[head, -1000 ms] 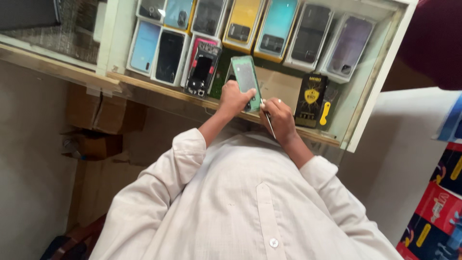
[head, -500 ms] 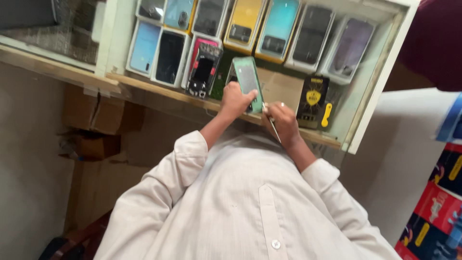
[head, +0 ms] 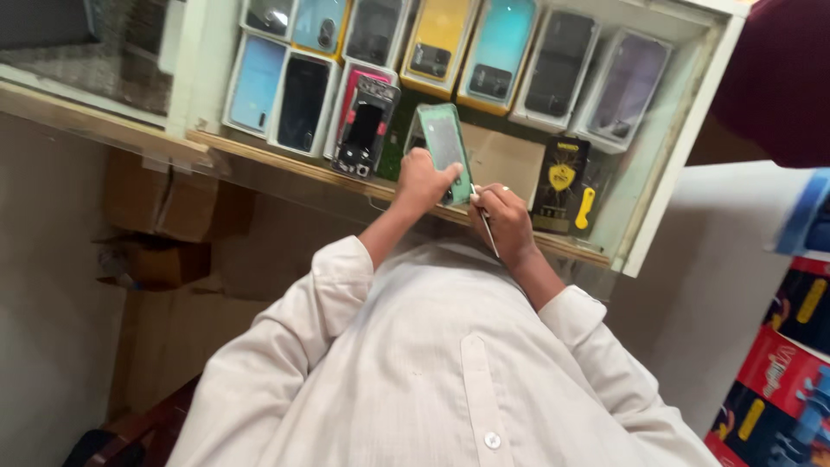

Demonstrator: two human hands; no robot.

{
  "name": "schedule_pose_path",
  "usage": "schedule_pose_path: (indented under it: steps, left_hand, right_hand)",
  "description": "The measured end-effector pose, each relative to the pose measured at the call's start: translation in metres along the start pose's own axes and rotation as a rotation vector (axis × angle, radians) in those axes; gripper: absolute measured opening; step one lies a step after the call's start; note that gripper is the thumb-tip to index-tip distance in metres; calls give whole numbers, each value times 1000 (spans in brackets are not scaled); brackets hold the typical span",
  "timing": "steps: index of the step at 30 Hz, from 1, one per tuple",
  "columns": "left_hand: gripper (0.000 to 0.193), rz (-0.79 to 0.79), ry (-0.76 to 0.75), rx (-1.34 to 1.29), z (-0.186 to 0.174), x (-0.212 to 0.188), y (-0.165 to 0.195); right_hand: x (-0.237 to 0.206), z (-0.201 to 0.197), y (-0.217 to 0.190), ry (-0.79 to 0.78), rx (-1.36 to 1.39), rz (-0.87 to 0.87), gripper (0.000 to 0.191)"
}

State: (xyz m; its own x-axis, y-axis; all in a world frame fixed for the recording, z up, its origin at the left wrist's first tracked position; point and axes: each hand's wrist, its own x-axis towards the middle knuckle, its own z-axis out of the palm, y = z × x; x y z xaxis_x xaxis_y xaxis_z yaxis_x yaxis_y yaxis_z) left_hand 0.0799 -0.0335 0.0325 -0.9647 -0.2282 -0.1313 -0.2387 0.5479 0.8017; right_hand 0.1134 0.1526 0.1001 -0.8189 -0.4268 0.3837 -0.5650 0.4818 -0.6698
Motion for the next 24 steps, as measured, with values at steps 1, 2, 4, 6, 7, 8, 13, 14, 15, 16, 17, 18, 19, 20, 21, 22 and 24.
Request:
schedule_pose_path:
  steps: [1, 2, 4, 6, 7, 8, 13, 14, 15, 16, 17, 18, 19, 20, 21, 22, 24]
  left_hand:
    - [43, -26, -29, -20, 0, -3, 0]
    - [40, -61, -68, -45, 0, -7, 0]
    - [42, -121, -87, -66, -1, -9, 2]
    - [41, -143, -96, -72, -2, -8, 4]
    - [39, -137, -101, -66, -3, -9, 5]
    - [38, -133, -110, -60, -3, -8, 6]
    - [39, -48, -74, -115, -4, -10, 9]
    - [38, -2, -49, -123, -5, -7, 9]
    - [39, -42, -58, -83, -5, -6, 9]
    - [41, -93, -75, -44, -5, -6, 10]
    - [43, -149, -99, -9, -4, -8, 10]
    - [42, -155, -109, -39, -4, -10, 11]
    - [42, -157, -114, -68, -4, -10, 11]
    - [42, -152, -113, -96, -5, -10, 12]
    - [43, -155, -108, -74, -5, -9, 12]
    - [43, -155, -102, -50, -5, -9, 13]
    - [44, -161, -105, -35, -6, -9, 13]
  right_hand:
    - [-2, 0, -1, 2, 4, 4, 15]
    - [-4, 1, -1, -4, 5, 18, 14]
    - [-6, 0, 0, -17, 13, 26, 15]
    - [-5, 2, 1, -11, 20, 17, 15]
    - [-5, 3, 1, 0, 22, 10, 15]
    - [-4, 3, 1, 10, 24, 7, 16]
    - [-2, 1, -2, -9, 8, 11, 16]
    - [-2, 0, -2, -10, 2, -10, 17]
    - [-1, 1, -3, 8, -5, 0, 16]
    - [-1, 2, -4, 18, -11, 23, 15]
    - [-3, 2, -5, 22, -20, 50, 13]
    - [-5, 1, -6, 8, -15, 57, 15]
    - [-6, 1, -6, -4, -11, 59, 16]
    - [-6, 0, -5, -9, -7, 54, 18]
    - [-5, 0, -4, 3, -4, 37, 16]
    - [-5, 0, -4, 19, 1, 18, 14]
    - [-4, 0, -4, 27, 4, 16, 13]
